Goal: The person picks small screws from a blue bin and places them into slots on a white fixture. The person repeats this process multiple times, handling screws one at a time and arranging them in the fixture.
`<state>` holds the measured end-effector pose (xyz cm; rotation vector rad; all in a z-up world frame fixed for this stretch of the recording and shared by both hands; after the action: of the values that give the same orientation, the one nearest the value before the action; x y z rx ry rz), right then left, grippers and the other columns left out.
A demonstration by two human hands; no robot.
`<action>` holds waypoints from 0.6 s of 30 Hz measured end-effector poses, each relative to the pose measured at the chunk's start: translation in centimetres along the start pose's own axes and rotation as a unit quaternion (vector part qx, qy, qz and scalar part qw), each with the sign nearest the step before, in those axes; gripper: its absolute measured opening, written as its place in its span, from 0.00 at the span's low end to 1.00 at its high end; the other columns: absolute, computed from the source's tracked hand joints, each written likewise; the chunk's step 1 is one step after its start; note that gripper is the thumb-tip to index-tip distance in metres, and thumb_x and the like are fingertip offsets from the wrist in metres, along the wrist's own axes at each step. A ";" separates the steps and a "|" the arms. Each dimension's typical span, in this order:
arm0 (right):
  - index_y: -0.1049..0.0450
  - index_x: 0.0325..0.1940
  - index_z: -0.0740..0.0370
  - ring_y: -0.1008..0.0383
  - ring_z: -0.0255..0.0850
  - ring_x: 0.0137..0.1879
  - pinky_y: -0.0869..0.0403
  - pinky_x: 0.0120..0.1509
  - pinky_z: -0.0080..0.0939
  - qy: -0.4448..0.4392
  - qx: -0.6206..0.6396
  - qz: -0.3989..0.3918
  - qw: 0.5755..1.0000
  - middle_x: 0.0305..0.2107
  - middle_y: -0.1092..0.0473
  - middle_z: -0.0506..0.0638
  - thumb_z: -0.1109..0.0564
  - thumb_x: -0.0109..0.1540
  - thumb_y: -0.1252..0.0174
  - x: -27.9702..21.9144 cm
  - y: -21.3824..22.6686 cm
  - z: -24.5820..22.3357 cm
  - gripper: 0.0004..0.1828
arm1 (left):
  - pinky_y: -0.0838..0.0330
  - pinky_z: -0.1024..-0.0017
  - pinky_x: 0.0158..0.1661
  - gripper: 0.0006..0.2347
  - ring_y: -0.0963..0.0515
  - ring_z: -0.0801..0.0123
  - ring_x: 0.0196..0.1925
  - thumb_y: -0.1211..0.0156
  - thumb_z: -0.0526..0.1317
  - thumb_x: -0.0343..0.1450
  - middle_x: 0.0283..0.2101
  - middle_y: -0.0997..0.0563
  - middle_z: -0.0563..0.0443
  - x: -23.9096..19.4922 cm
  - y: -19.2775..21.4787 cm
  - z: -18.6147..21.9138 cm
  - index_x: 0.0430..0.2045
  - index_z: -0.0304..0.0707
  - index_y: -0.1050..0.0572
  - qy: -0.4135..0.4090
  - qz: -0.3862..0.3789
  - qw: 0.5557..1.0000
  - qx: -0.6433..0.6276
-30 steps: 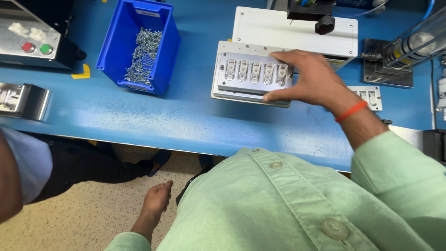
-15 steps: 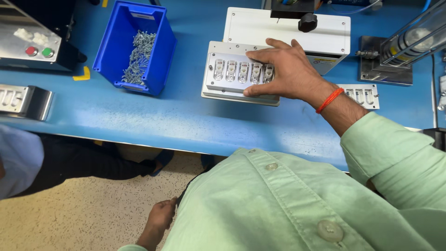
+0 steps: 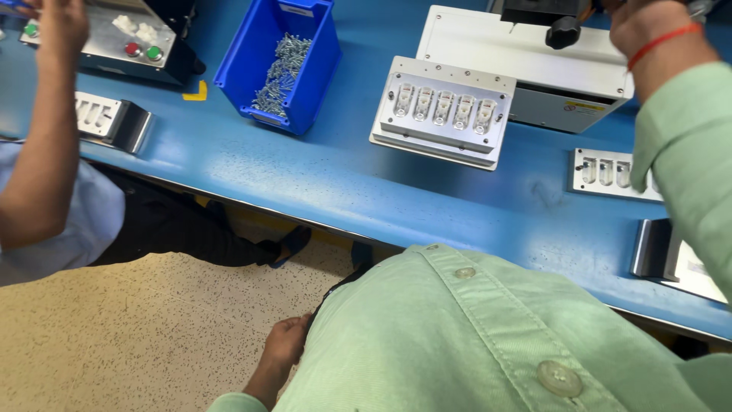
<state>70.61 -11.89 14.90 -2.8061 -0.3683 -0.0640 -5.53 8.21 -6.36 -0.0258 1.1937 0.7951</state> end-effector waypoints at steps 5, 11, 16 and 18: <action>0.23 0.46 0.57 0.22 0.40 0.45 0.26 0.50 0.42 0.030 -0.155 0.023 0.987 0.39 0.24 0.48 0.61 0.65 0.43 -4.9 4.5 2.9 0.07 | 0.40 0.71 0.19 0.16 0.36 0.72 0.17 0.45 0.49 0.75 0.19 0.29 0.55 1.1 0.7 -3.0 0.23 0.35 0.24 -0.012 -0.001 0.999 -0.038; 0.22 0.48 0.61 0.24 0.45 0.45 0.27 0.50 0.44 0.230 -0.490 0.035 0.840 0.39 0.26 0.53 0.66 0.63 0.45 -5.7 5.9 -3.0 0.11 | 0.41 0.69 0.18 0.16 0.37 0.71 0.17 0.43 0.49 0.74 0.18 0.32 0.54 2.6 1.5 -5.4 0.22 0.34 0.26 -0.001 0.006 0.998 -0.066; 0.25 0.54 0.64 0.30 0.55 0.57 0.34 0.62 0.59 0.184 -0.658 0.074 0.727 0.43 0.27 0.55 0.54 0.62 0.31 -17.3 9.6 0.8 0.20 | 0.45 0.67 0.19 0.15 0.41 0.68 0.16 0.44 0.48 0.74 0.17 0.32 0.53 4.5 0.9 -5.1 0.23 0.35 0.24 -0.002 -0.013 0.995 -0.098; 0.28 0.61 0.65 0.38 0.66 0.58 0.39 0.57 0.65 0.090 -0.707 0.039 0.700 0.50 0.35 0.69 0.37 0.55 0.23 -18.3 10.4 3.8 0.41 | 0.37 0.71 0.23 0.15 0.34 0.72 0.18 0.44 0.47 0.74 0.18 0.26 0.55 4.9 1.0 -3.3 0.23 0.36 0.21 -0.031 -0.018 0.999 -0.027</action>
<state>55.69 -24.79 6.69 -4.2408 -0.1192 -1.0034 -8.14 10.18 -11.37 -0.0672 1.1109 0.7901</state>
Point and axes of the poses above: each hand's wrist, its own x-axis towards the middle knuckle, its own y-axis out of the back of the hand, z = x × y, the point moved 10 cm from there along x, towards the middle knuckle
